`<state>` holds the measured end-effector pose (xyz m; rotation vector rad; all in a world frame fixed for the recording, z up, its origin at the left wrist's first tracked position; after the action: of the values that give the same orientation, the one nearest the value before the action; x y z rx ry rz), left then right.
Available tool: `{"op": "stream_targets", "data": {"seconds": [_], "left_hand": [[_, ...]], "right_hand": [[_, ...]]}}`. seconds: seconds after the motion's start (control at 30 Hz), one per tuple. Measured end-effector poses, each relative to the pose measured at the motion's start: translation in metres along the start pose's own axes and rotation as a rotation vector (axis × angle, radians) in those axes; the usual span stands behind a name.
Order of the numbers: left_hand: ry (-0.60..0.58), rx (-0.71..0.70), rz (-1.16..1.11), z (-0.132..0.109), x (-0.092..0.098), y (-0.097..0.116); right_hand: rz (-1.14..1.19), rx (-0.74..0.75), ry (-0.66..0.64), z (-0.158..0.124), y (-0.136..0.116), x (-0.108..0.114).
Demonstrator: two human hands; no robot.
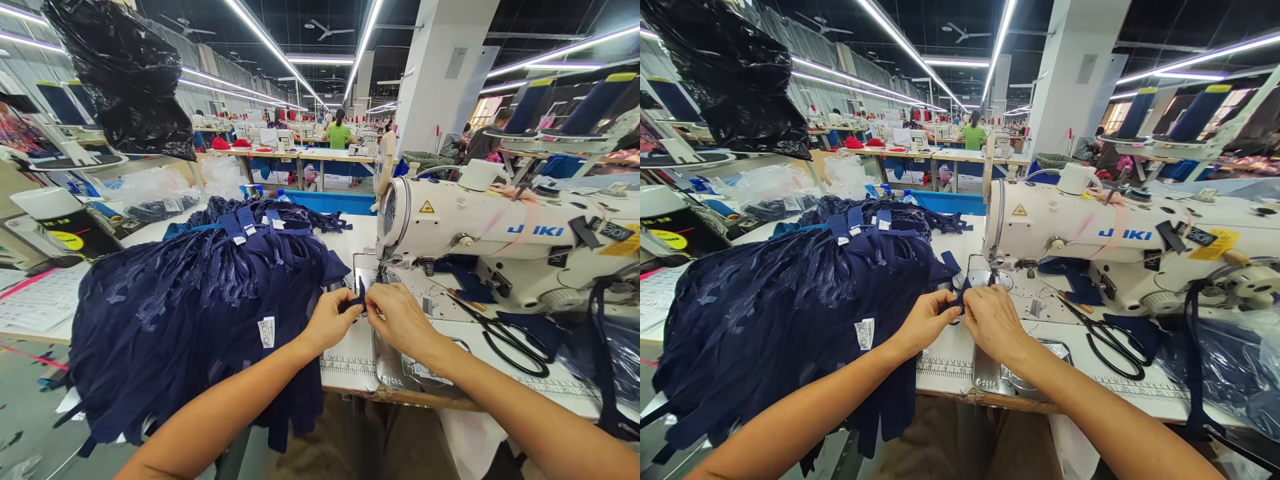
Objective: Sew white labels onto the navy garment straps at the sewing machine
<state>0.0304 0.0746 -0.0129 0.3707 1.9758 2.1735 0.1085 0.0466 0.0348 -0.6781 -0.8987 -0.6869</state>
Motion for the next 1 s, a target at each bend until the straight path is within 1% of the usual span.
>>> {"op": "stream_targets", "data": {"seconds": [0.17, 0.37, 0.7, 0.8, 0.93, 0.97, 1.0], "left_hand": [[-0.092, 0.037, -0.196, -0.001, -0.007, 0.004], [-0.13, 0.088, -0.289, -0.001, -0.01, 0.001], [-0.164, 0.089, -0.327, -0.002, -0.012, 0.0], [-0.186, 0.069, -0.321, -0.002, -0.012, 0.002], [-0.209, 0.055, -0.249, -0.003, -0.011, 0.005], [-0.218, 0.059, -0.235, -0.003, -0.011, 0.006], [-0.231, 0.064, -0.224, -0.003, -0.012, 0.006]], "right_hand": [[0.159, -0.057, -0.023, 0.002, 0.007, 0.002], [0.178, -0.054, -0.051, 0.001, 0.007, 0.002], [0.161, -0.047, -0.014, -0.001, 0.002, 0.007], [0.194, -0.072, 0.027, -0.003, 0.008, 0.01], [0.193, -0.072, 0.16, -0.004, 0.022, 0.025], [0.207, -0.077, 0.162, -0.004, 0.027, 0.026], [0.241, -0.092, 0.132, -0.003, 0.032, 0.025]]}}
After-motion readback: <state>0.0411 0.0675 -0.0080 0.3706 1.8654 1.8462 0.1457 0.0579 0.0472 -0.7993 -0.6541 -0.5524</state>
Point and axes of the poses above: each hand's wrist, its own z-axis towards the middle knuckle, its own x-axis out of the back of the hand, y = z × x, the point moved 9 cm from there along z, towards the middle knuckle, and after that the axes turned 3 degrees about x, right-handed, at the moved point
